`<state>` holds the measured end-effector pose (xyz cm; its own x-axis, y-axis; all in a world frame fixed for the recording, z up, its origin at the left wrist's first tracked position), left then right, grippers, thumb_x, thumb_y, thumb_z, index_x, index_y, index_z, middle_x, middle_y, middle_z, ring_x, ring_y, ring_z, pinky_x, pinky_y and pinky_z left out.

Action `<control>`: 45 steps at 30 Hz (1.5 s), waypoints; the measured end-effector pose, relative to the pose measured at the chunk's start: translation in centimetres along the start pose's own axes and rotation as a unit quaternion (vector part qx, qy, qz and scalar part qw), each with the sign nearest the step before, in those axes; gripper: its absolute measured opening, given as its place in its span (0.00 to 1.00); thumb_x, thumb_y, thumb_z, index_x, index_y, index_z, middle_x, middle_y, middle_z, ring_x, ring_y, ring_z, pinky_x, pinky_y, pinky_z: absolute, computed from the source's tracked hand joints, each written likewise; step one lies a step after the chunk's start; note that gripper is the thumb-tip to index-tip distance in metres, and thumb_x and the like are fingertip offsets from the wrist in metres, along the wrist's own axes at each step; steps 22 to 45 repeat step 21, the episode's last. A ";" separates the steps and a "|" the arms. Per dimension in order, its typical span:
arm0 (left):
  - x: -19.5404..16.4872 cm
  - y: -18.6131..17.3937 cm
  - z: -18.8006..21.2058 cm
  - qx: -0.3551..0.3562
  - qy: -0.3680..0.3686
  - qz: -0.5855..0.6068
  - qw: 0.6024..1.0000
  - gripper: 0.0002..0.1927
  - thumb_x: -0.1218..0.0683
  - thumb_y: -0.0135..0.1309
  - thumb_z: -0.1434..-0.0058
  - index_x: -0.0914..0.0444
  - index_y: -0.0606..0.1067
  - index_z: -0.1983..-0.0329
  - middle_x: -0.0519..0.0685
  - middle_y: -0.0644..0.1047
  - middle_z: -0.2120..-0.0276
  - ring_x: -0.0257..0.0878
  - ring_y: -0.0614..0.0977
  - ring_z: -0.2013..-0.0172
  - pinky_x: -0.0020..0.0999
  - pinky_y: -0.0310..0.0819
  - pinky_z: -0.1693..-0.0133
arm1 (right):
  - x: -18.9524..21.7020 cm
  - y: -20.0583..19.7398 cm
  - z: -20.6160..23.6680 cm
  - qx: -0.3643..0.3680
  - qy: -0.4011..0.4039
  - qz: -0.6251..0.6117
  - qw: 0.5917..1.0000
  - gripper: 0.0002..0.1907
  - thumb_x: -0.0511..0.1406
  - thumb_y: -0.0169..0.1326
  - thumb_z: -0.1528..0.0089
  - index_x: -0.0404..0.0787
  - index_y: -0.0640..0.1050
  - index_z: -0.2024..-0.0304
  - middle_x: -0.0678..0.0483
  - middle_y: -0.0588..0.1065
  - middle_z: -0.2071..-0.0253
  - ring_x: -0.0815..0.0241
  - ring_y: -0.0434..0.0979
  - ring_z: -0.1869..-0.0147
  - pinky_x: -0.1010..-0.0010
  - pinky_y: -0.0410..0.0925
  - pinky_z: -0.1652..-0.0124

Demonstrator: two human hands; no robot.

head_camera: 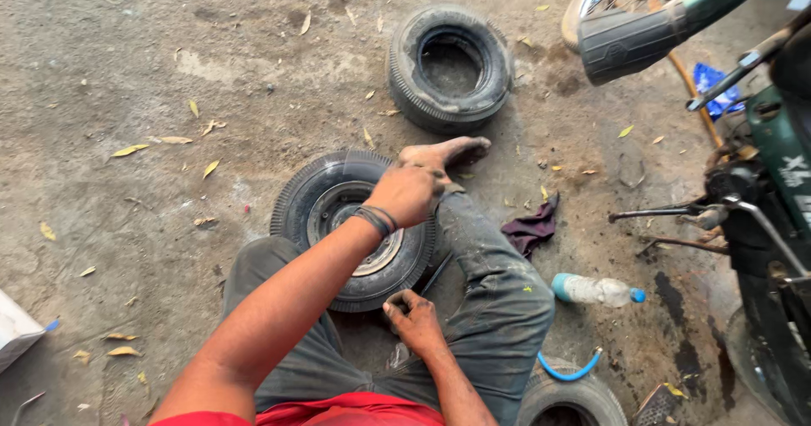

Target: The person sits on the floor and uses a hammer and metal rod to seat a tire onto a rim. They then insert valve cores into the rim's valve stem and use a metal rod to adjust the tire bead.

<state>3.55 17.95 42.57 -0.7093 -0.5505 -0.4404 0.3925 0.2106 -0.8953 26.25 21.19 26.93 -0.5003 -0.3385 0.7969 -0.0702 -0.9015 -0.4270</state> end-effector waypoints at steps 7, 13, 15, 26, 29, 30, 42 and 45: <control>-4.2 -3.1 3.9 -0.354 0.126 -0.051 0.925 0.21 0.56 0.52 0.44 0.56 0.75 0.45 0.51 0.80 0.45 0.56 0.76 0.40 0.50 0.65 0.40 | 0.5 -0.1 0.0 0.015 0.000 -0.011 1.000 0.12 0.38 0.62 0.39 0.36 0.82 0.60 0.54 0.81 0.70 0.68 0.78 0.68 0.71 0.72 0.66; 0.0 -0.7 2.8 -0.221 -0.082 0.377 0.896 0.16 0.50 0.54 0.32 0.56 0.75 0.42 0.52 0.82 0.55 0.48 0.84 0.51 0.41 0.77 0.45 | -2.4 1.0 -1.5 0.016 0.008 -0.003 1.000 0.12 0.39 0.62 0.40 0.36 0.82 0.61 0.52 0.82 0.72 0.67 0.78 0.69 0.71 0.72 0.66; 1.1 -0.3 1.9 -0.270 0.049 0.371 0.887 0.17 0.53 0.53 0.33 0.59 0.75 0.42 0.53 0.81 0.47 0.51 0.83 0.49 0.42 0.78 0.47 | -1.8 0.6 -0.9 0.018 0.000 -0.002 1.000 0.12 0.40 0.62 0.40 0.37 0.82 0.61 0.52 0.81 0.73 0.66 0.78 0.70 0.68 0.73 0.67; 3.7 2.9 -0.1 -0.027 -0.200 0.262 0.944 0.18 0.56 0.53 0.38 0.67 0.78 0.47 0.63 0.82 0.52 0.54 0.83 0.52 0.48 0.78 0.49 | 7.8 2.8 4.7 0.062 -0.149 0.103 0.982 0.14 0.44 0.60 0.40 0.39 0.84 0.63 0.50 0.81 0.74 0.60 0.80 0.70 0.66 0.74 0.64; 3.7 2.9 -0.1 -0.027 -0.200 0.262 0.944 0.18 0.56 0.53 0.38 0.67 0.78 0.47 0.63 0.82 0.52 0.54 0.83 0.52 0.48 0.78 0.49 | 7.8 2.8 4.7 0.062 -0.149 0.103 0.982 0.14 0.44 0.60 0.40 0.39 0.84 0.63 0.50 0.81 0.74 0.60 0.80 0.70 0.66 0.74 0.64; 3.7 2.9 -0.1 -0.027 -0.200 0.262 0.944 0.18 0.56 0.53 0.38 0.67 0.78 0.47 0.63 0.82 0.52 0.54 0.83 0.52 0.48 0.78 0.49 | 7.8 2.8 4.7 0.062 -0.149 0.103 0.982 0.14 0.44 0.60 0.40 0.39 0.84 0.63 0.50 0.81 0.74 0.60 0.80 0.70 0.66 0.74 0.64; 3.7 2.9 -0.1 -0.027 -0.200 0.262 0.944 0.18 0.56 0.53 0.38 0.67 0.78 0.47 0.63 0.82 0.52 0.54 0.83 0.52 0.48 0.78 0.49 | 7.8 2.8 4.7 0.062 -0.149 0.103 0.982 0.14 0.44 0.60 0.40 0.39 0.84 0.63 0.50 0.81 0.74 0.60 0.80 0.70 0.66 0.74 0.64; 3.7 2.9 -0.1 -0.027 -0.200 0.262 0.944 0.18 0.56 0.53 0.38 0.67 0.78 0.47 0.63 0.82 0.52 0.54 0.83 0.52 0.48 0.78 0.49 | 7.8 2.8 4.7 0.062 -0.149 0.103 0.982 0.14 0.44 0.60 0.40 0.39 0.84 0.63 0.50 0.81 0.74 0.60 0.80 0.70 0.66 0.74 0.64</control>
Point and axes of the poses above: each hand's wrist, its own z-axis away from the middle knuckle, its own y-axis out of the palm, x = y × z, the point moved 4 cm from there along -z, towards the middle knuckle
